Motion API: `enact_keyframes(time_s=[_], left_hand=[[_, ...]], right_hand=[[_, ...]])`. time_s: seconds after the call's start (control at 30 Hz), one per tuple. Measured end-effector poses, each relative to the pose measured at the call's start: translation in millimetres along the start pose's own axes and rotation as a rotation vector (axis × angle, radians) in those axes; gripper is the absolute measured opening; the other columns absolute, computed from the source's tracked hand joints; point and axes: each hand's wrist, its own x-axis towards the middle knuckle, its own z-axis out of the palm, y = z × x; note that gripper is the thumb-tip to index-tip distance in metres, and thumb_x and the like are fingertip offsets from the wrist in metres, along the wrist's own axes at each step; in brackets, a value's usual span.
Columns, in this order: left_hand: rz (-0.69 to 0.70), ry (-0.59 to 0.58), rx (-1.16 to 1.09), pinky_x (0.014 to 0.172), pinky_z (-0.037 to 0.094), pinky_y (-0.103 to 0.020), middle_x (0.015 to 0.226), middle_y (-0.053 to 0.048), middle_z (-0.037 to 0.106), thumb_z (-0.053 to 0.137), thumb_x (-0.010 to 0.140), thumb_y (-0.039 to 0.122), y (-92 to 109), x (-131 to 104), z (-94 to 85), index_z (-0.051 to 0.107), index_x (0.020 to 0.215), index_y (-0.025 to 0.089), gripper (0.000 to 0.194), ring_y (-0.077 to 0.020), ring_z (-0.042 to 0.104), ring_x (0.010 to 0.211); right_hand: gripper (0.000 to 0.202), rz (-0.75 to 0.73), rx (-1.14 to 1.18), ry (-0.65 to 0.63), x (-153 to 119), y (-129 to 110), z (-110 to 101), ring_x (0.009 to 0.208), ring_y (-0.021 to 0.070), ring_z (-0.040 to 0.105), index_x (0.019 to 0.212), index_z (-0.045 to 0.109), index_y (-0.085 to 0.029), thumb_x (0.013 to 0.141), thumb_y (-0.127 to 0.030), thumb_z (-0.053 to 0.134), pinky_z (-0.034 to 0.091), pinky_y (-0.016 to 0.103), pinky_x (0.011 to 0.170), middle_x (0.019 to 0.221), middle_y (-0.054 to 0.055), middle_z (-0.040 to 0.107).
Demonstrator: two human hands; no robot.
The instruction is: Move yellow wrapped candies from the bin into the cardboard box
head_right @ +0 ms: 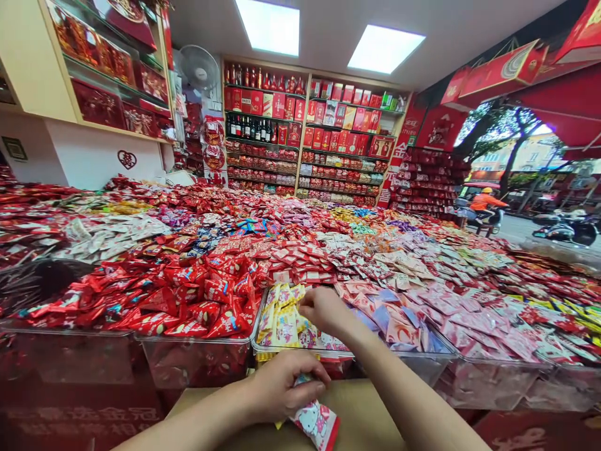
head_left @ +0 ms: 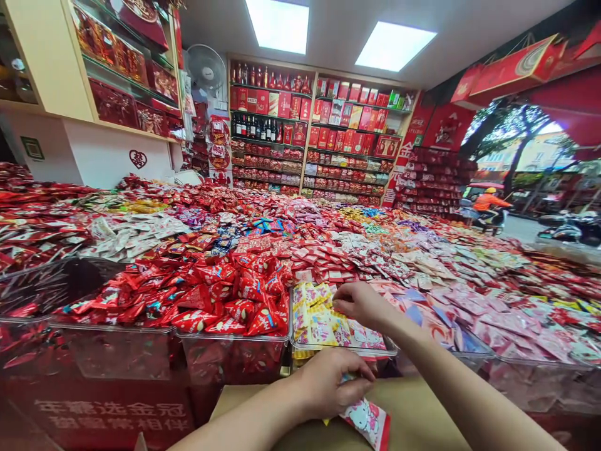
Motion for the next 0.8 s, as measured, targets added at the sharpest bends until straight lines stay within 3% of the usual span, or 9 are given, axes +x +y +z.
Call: enact_keyframes(time_s=[0.1,0.2,0.33,0.5,0.57,0.7,0.8], left_hand=[[-0.033,0.005,0.022,0.068,0.044,-0.022,0.084,-0.008,0.07,0.052,0.073,0.016,2,-1,-1.1,0.067,0.088,0.013,0.022,-0.0157,0.062,0.075],[-0.063,-0.01,0.028,0.07,0.044,-0.022,0.084,-0.008,0.07,0.052,0.073,0.016,3,0,-2.3,0.067,0.088,0.014,0.022,-0.0154,0.061,0.076],[-0.096,-0.017,0.04,0.07,0.044,-0.022,0.084,-0.007,0.069,0.052,0.074,0.018,6,1,-4.6,0.067,0.088,0.014,0.021,-0.0147,0.06,0.076],[-0.108,-0.03,0.082,0.069,0.044,-0.023,0.081,-0.004,0.069,0.051,0.075,0.021,6,2,-5.1,0.066,0.087,0.018,0.02,-0.0141,0.059,0.073],[-0.102,-0.031,0.083,0.069,0.044,-0.024,0.081,-0.004,0.069,0.05,0.076,0.021,7,1,-4.7,0.066,0.087,0.019,0.02,-0.0138,0.059,0.072],[-0.054,-0.014,0.073,0.069,0.044,-0.024,0.081,-0.005,0.068,0.051,0.076,0.021,11,1,-6.5,0.066,0.087,0.018,0.019,-0.0145,0.059,0.073],[-0.028,0.069,0.023,0.068,0.044,-0.023,0.078,-0.005,0.067,0.051,0.077,0.021,17,1,-12.6,0.065,0.086,0.018,0.018,-0.0143,0.059,0.072]], right_hand=[[0.014,0.05,-0.019,-0.044,1,9,9,0.06,0.0142,0.055,0.066,0.064,-0.015,0.069,-0.017,0.051,0.033,0.022,0.052,0.064,0.004,0.065],[0.016,0.138,-0.009,0.007,-1,9,19,0.067,0.0149,0.056,0.078,0.064,-0.014,0.064,-0.015,0.055,0.034,0.022,0.056,0.074,0.006,0.066],[0.03,0.165,0.065,0.005,-6,14,13,0.062,0.0125,0.053,0.092,0.059,-0.015,0.063,-0.014,0.055,0.032,0.021,0.051,0.074,0.004,0.064],[0.041,0.145,0.175,-0.175,-18,22,4,0.058,0.012,0.053,0.1,0.054,-0.015,0.059,-0.017,0.061,0.032,0.02,0.048,0.067,0.0,0.063],[0.039,0.127,0.158,-0.207,-20,23,4,0.058,0.0129,0.053,0.095,0.057,-0.016,0.057,-0.018,0.064,0.032,0.021,0.048,0.067,0.0,0.063],[0.017,0.094,0.097,-0.066,-18,28,6,0.062,0.0139,0.055,0.079,0.062,-0.017,0.063,-0.017,0.059,0.033,0.022,0.051,0.067,0.002,0.064],[0.007,0.095,0.208,0.079,-14,33,3,0.058,0.0118,0.052,0.07,0.06,-0.016,0.07,-0.018,0.053,0.034,0.021,0.049,0.064,0.002,0.062]])
